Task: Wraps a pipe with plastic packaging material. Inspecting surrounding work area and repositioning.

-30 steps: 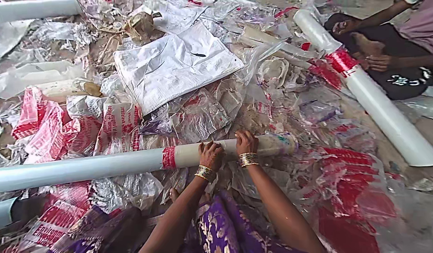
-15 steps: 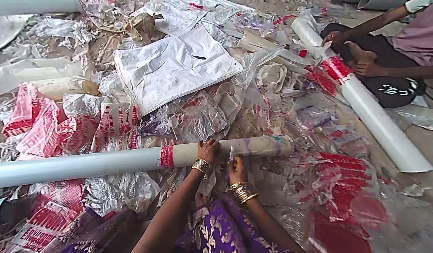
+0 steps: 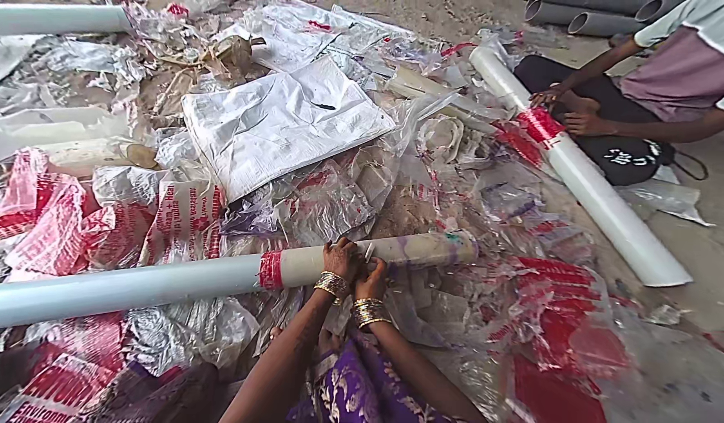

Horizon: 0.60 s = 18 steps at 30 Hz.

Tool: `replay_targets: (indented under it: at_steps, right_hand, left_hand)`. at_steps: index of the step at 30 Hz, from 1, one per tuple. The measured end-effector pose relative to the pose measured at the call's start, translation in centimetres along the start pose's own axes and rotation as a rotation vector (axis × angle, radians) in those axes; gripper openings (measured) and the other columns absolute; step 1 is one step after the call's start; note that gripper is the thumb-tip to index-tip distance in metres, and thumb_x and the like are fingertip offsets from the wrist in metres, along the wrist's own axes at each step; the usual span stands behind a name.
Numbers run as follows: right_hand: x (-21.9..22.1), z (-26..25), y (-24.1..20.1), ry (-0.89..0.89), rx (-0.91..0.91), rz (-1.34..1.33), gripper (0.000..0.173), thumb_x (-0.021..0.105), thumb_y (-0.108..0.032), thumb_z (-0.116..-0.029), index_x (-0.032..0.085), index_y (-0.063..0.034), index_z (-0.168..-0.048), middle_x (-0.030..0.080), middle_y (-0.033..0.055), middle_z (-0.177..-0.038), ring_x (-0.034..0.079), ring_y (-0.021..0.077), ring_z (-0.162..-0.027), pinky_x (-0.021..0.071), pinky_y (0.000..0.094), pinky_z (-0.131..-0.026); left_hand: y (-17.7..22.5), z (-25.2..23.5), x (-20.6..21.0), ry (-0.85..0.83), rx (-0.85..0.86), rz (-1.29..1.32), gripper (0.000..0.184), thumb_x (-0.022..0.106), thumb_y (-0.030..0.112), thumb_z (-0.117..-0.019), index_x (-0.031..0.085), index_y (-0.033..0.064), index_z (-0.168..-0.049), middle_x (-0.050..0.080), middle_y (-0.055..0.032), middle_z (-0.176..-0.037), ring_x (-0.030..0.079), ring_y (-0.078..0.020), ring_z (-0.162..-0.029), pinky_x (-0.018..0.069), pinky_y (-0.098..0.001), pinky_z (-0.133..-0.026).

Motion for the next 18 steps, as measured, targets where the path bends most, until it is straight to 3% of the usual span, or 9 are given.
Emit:
replay_targets:
  at_steps: [8, 13, 18]
  right_hand:
    - [-0.4, -0.4, -1.1, -0.025, 0.024, 0.127, 0.044, 0.063, -0.012, -0.1007, 0.050, 0.0063, -0.138, 0.068, 0.0268, -0.121, 0.068, 0.0396, -0.113, 0.0511, 0.0512, -0.099]
    - [0.0, 0.9, 0.1, -0.028, 0.029, 0.148, 0.042, 0.063, -0.011, -0.1002, 0.051, 0.0040, -0.138, 0.071, 0.0259, -0.112, 0.071, 0.0407, -0.104, 0.0538, 0.0538, -0.092]
    - [-0.6, -0.9, -1.1, -0.034, -0.031, 0.150, 0.034, 0.054, -0.007, -0.1042, 0.056, 0.0048, -0.136, 0.070, 0.0266, -0.118, 0.069, 0.0422, -0.108, 0.0517, 0.0550, -0.095]
  left_hand:
    - [-0.1, 0.3, 0.0, 0.045, -0.014, 0.017, 0.033, 0.058, 0.017, -0.1017, 0.068, -0.0004, -0.128, 0.062, -0.0187, -0.137, 0.055, -0.0327, -0.134, 0.0283, -0.0499, -0.121]
    - [-0.2, 0.7, 0.1, 0.078, -0.003, 0.060, 0.029, 0.061, 0.016, -0.1007, 0.070, -0.0036, -0.120, 0.062, -0.0226, -0.134, 0.054, -0.0351, -0.133, 0.0292, -0.0499, -0.121]
    - [-0.5, 1.3, 0.0, 0.149, 0.015, 0.220, 0.025, 0.063, 0.008, -0.0965, 0.070, -0.0104, -0.112, 0.063, -0.0286, -0.127, 0.057, -0.0398, -0.127, 0.0317, -0.0540, -0.118]
Point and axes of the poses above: each hand's wrist, its own z-axis away from the middle knuckle, its own x-axis out of the palm, y = z × x, the point moved 9 cm from there along -z, towards the middle knuckle
